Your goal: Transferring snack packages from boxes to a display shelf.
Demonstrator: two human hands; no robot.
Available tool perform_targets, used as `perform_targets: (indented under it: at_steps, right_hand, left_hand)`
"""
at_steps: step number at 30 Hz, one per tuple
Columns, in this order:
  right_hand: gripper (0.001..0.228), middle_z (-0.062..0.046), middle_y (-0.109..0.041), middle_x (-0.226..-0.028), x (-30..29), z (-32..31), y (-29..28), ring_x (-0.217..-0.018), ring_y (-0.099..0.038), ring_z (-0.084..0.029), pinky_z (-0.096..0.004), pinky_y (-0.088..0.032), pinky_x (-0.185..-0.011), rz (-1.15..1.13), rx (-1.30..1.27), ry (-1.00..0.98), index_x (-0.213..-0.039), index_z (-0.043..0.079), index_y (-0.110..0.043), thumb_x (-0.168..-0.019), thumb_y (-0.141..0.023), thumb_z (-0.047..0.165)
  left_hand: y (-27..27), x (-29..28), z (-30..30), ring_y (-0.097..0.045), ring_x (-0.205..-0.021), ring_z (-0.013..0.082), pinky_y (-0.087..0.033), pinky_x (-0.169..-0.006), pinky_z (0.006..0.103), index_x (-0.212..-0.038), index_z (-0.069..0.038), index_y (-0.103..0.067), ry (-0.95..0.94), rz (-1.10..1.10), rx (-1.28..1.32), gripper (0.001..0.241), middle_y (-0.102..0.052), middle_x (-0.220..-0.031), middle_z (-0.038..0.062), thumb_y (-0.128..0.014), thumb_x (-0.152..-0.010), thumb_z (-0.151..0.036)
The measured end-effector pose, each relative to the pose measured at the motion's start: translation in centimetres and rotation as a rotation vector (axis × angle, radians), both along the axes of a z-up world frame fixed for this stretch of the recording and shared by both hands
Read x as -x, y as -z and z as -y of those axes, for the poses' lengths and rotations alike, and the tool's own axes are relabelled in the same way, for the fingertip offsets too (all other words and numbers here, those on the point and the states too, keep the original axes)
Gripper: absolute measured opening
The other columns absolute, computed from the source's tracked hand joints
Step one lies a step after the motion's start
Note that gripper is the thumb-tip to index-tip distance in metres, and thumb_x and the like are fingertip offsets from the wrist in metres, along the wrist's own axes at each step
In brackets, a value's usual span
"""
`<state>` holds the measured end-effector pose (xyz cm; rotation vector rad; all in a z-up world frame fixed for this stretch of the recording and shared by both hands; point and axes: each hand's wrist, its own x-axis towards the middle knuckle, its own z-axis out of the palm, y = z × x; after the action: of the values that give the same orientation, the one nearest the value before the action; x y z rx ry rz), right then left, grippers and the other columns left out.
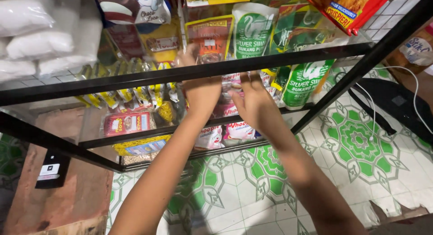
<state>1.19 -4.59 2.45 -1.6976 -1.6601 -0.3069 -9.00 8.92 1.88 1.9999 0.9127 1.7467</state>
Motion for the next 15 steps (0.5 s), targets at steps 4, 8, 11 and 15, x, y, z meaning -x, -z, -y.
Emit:
perform_targets:
  at_steps: [4,8,11,15]
  right_hand:
    - [0.051,-0.036,-0.057,-0.127,-1.7,-2.5,2.0,-0.117,-0.056,-0.053,-0.052,-0.049,-0.099,0.174,-0.1,-0.026,-0.13,-0.012,-0.054,-0.099,-0.067,0.027]
    - [0.043,-0.031,-0.063,-0.115,-2.3,-3.7,1.9,-0.11,-0.059,-0.048,-0.052,-0.049,-0.097,-0.044,0.19,0.088,-0.12,-0.004,-0.06,-0.098,-0.068,0.032]
    - [0.042,-0.032,-0.062,-0.117,-3.3,-4.4,2.6,-0.11,-0.058,-0.05,-0.053,-0.046,-0.098,-0.009,0.171,0.067,-0.124,-0.007,-0.059,-0.094,-0.067,0.022]
    - [0.039,-0.029,-0.064,-0.118,-2.5,-3.5,3.0,-0.11,-0.061,-0.048,-0.051,-0.049,-0.097,0.068,-0.01,0.051,-0.122,-0.004,-0.06,-0.095,-0.07,0.021]
  left_hand:
    - [0.6,0.4,-1.1,-0.049,-0.122,0.05,-0.041,-0.105,0.055,-0.139,0.009,-0.041,-0.024,-0.04,-0.001,0.075,-0.052,-0.13,0.034,-0.082,-0.086,-0.023]
    - [1.8,0.0,-2.5,-0.056,-0.12,0.0473,-0.044,-0.104,0.0534,-0.142,0.006,-0.044,0.017,-0.018,0.236,0.073,-0.057,-0.128,0.031,-0.079,-0.085,-0.023]
    - [2.4,-0.3,-3.7,-0.056,-0.121,0.0505,-0.044,-0.104,0.0534,-0.144,0.01,-0.04,-0.006,-0.026,0.106,0.073,-0.055,-0.131,0.035,-0.076,-0.087,-0.018]
    - [3.9,-0.4,-5.2,-0.064,-0.112,0.0436,-0.049,-0.099,0.0482,-0.133,0.007,-0.052,-0.029,-0.013,0.265,0.056,-0.065,-0.119,0.028,-0.074,-0.09,-0.022]
